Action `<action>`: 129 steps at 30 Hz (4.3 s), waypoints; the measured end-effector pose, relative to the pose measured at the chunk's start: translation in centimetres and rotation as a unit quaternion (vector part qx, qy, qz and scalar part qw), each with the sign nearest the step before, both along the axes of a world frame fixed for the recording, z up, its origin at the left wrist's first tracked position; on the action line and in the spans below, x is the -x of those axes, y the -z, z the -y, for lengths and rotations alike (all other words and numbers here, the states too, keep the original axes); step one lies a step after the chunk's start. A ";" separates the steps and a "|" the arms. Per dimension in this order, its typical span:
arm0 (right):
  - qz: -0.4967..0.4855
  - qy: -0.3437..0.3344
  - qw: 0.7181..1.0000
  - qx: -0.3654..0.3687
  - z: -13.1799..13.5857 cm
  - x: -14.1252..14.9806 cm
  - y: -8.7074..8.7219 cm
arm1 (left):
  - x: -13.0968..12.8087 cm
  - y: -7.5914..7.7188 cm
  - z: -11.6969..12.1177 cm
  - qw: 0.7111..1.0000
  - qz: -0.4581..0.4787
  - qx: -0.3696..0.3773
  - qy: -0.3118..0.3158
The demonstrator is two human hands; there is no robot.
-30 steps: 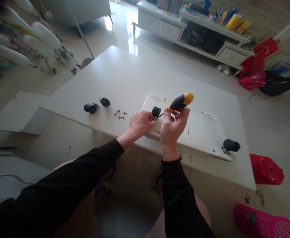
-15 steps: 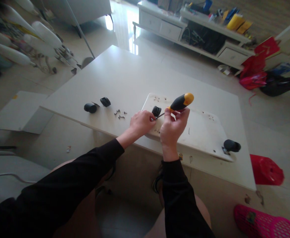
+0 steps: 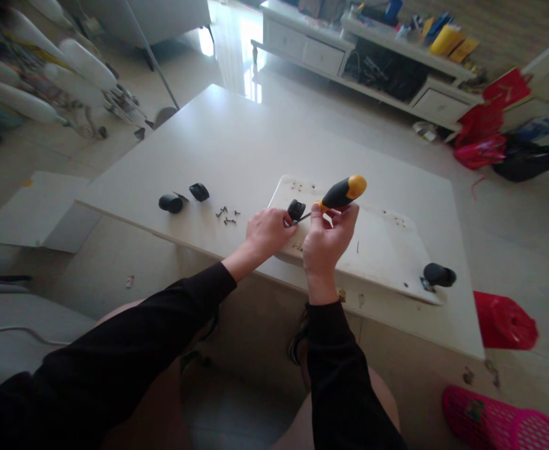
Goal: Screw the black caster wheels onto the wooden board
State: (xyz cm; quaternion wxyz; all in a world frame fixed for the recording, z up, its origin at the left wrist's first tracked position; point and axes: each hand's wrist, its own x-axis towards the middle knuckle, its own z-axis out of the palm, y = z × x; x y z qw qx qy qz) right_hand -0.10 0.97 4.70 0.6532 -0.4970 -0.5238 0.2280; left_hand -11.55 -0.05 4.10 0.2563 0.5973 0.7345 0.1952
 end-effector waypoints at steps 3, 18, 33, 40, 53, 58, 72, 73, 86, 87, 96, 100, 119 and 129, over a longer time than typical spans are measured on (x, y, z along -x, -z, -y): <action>0.006 0.005 1.000 0.000 0.0 0.0 0.0 | 0.1 0.2 -0.1 1.000 0.008 -0.003 0.004; 0.003 0.004 1.000 -0.002 0.0 0.0 -0.1 | -0.3 0.2 -0.1 1.000 0.023 -0.002 -0.010; -0.006 -0.006 1.000 0.019 0.0 0.0 0.3 | 1.5 -0.4 -0.7 0.995 0.099 -0.015 -0.004; 0.009 -0.003 1.000 0.026 0.1 -0.1 0.6 | 8.6 0.4 -2.4 0.984 0.143 -0.021 -0.104; 0.000 -0.004 1.000 0.026 0.2 0.1 0.5 | 15.8 4.1 -1.9 0.983 0.079 0.069 -0.151; 0.012 -0.007 0.999 0.034 0.2 0.1 0.4 | 15.1 3.2 -2.3 0.985 0.071 0.041 -0.153; -0.006 -0.010 0.999 0.030 0.2 0.3 0.0 | 7.3 1.4 -1.9 0.983 0.155 -0.084 0.049; -0.007 -0.011 0.999 0.030 0.2 0.3 0.0 | 7.1 1.5 -1.9 0.983 0.157 -0.082 0.056; -0.014 -0.029 0.998 0.048 0.2 0.4 0.7 | 6.8 0.9 -1.7 0.990 0.135 -0.031 0.001; -0.015 -0.030 0.998 0.047 0.2 0.5 0.6 | 6.8 0.9 -1.7 0.991 0.134 -0.030 -0.002; -0.026 -0.047 0.998 0.044 0.4 0.4 0.4 | 6.6 0.5 -1.6 0.990 0.132 -0.057 -0.010; -0.030 -0.044 0.998 0.046 0.3 0.4 0.4 | 6.4 0.3 -1.5 0.989 0.135 -0.052 -0.011; -0.073 -0.026 0.996 0.054 0.0 0.2 1.0 | 6.2 0.7 -1.6 0.990 0.132 -0.050 -0.013; -0.085 -0.026 0.994 0.068 0.0 0.3 1.1 | 6.3 0.2 -1.7 0.992 0.110 -0.011 -0.054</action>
